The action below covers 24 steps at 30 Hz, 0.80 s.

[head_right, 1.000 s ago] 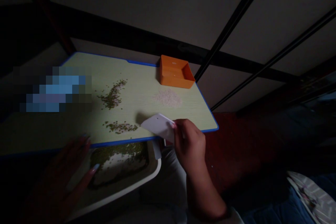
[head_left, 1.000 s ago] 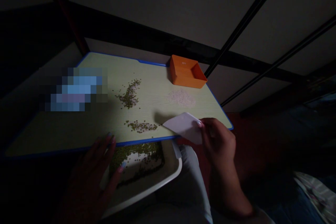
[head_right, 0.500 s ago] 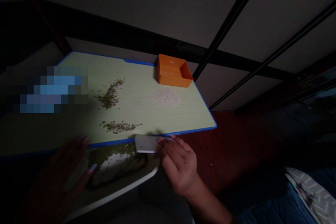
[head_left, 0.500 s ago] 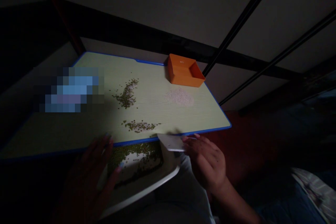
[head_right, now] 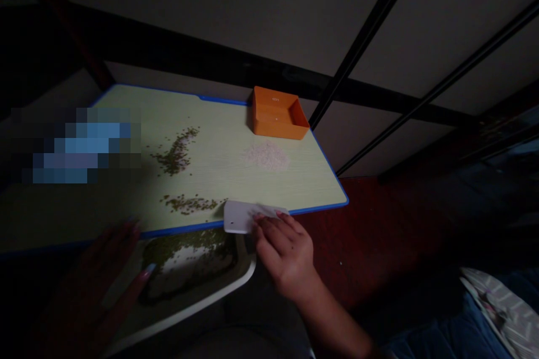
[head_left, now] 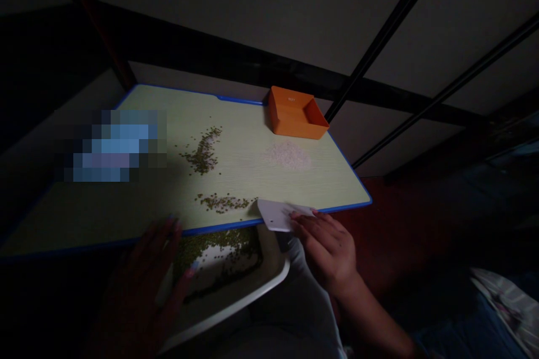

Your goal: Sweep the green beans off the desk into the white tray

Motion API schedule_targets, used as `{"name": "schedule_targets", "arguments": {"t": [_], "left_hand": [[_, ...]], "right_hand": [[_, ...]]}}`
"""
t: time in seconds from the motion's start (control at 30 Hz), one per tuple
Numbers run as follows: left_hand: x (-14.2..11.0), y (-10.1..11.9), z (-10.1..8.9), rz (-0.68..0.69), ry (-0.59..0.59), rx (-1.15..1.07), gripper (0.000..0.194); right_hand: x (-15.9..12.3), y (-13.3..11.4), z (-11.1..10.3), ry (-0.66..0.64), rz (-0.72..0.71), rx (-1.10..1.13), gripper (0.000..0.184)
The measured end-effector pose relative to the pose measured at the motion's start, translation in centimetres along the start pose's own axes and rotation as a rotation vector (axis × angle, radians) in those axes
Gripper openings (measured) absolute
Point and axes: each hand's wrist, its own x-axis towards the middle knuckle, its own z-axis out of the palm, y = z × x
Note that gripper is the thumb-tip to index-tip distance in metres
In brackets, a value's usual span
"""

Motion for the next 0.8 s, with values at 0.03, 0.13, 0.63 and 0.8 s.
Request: {"name": "schedule_targets", "arguments": {"t": [0.03, 0.13, 0.63, 0.8], "left_hand": [[0.0, 0.0, 0.0, -0.004, -0.003, -0.001, 0.069], [0.0, 0.0, 0.0, -0.004, -0.007, -0.003, 0.069], [0.0, 0.1, 0.0, 0.022, 0.038, 0.033, 0.068], [0.0, 0.0, 0.1, 0.032, 0.047, 0.030, 0.068]], "right_hand": [[-0.1, 0.1, 0.1, 0.000, 0.004, -0.007, 0.024], [-0.2, 0.6, 0.6, 0.009, 0.006, -0.023, 0.022], [1.4, 4.7, 4.2, 0.083, 0.053, -0.089, 0.025], [0.2, 3.9, 2.7, 0.137, 0.009, 0.023, 0.025]]}}
